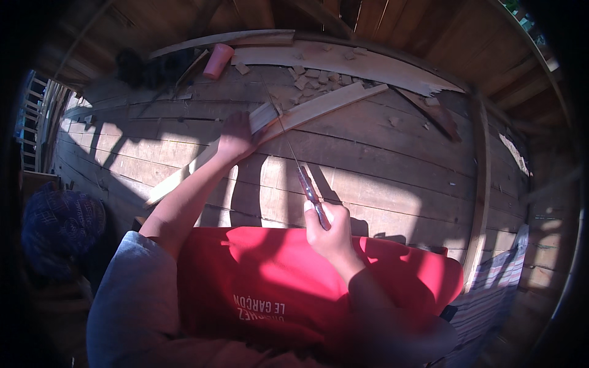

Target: The person saws through a piece of wood by hand while holding it steady on a workbench.

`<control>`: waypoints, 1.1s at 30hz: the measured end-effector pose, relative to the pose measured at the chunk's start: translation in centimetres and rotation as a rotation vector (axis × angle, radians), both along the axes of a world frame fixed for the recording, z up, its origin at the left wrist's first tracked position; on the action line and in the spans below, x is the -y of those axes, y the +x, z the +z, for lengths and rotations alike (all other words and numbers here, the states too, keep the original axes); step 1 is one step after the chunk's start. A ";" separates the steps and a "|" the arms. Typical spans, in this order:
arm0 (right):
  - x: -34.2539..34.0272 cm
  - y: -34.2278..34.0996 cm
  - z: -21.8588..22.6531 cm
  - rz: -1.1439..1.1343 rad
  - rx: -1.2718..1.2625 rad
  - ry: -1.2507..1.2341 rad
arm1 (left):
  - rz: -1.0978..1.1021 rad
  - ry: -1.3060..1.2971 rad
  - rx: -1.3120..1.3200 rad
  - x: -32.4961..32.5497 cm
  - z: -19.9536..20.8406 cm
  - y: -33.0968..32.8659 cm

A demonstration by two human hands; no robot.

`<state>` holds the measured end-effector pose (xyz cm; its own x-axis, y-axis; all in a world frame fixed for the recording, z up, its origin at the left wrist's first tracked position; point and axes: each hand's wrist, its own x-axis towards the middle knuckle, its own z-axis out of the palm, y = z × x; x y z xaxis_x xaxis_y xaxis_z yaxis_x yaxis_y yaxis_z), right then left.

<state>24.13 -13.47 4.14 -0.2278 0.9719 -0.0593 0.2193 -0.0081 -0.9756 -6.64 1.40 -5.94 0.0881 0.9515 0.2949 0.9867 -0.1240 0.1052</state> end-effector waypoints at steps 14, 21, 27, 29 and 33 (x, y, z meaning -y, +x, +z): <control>-3.8 -2.3 -1.3 -0.022 0.013 0.021 | 0.049 -0.138 0.002 -0.9 0.0 1.4; 0.6 -0.1 2.1 0.027 0.120 0.044 | 0.080 -0.085 -0.008 -1.3 -0.5 0.1; -4.9 -1.9 -0.4 -0.009 0.037 -0.021 | 0.069 -0.162 -0.091 -2.0 0.2 1.3; -1.4 -0.3 1.7 0.005 0.064 0.001 | 0.107 -0.157 -0.122 -1.6 -0.3 -0.1; -1.4 0.7 2.8 0.013 0.106 -0.080 | 0.111 -0.095 -0.105 -1.8 -0.6 0.7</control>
<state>24.80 -12.03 6.92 -0.2283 0.9601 -0.1614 0.3220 -0.0820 -0.9432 -5.91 3.24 -6.52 0.0068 0.9802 0.1978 0.9999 -0.0083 0.0066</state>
